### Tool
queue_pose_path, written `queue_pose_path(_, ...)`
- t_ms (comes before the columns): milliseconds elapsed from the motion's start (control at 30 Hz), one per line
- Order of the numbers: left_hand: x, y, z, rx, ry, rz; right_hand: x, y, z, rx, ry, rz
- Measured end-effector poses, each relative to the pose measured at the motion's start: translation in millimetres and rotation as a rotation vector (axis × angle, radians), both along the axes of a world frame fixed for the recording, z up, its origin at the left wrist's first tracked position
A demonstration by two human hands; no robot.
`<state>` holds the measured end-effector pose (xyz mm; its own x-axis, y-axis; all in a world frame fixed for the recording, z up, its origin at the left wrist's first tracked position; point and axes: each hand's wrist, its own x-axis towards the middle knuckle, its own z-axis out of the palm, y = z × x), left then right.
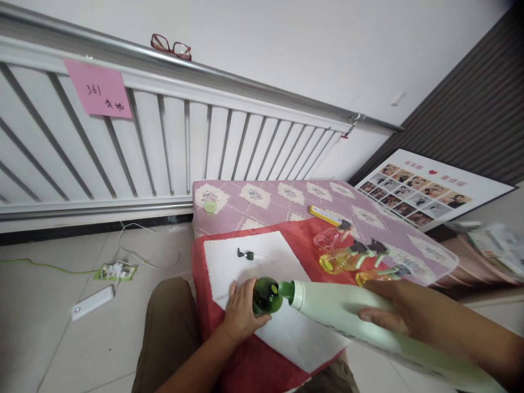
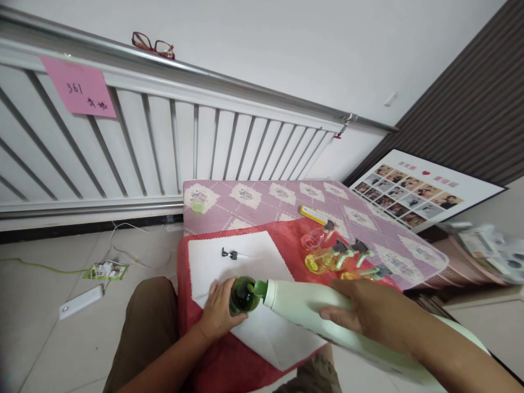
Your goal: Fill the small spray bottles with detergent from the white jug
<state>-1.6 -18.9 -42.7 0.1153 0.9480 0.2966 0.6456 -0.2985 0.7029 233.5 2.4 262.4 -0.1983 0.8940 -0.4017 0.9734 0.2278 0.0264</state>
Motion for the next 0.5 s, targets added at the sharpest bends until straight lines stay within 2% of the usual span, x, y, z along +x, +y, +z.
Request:
queue_pose_path(100, -0.2, -0.4, 1.1, -0.002, -0.005, 0.001, -4.5, -0.4, 3.3, -0.093, 0.004, -0.013)
queue_pose_path(333, -0.4, 0.1, 1.1, -0.006, -0.015, -0.001, -10.0, -4.8, 3.6, 0.03, 0.028, 0.01)
queue_pose_path(500, -0.2, 0.3, -0.1, -0.016, -0.024, -0.002, -10.3, -2.5, 4.3, -0.021, 0.016, 0.001)
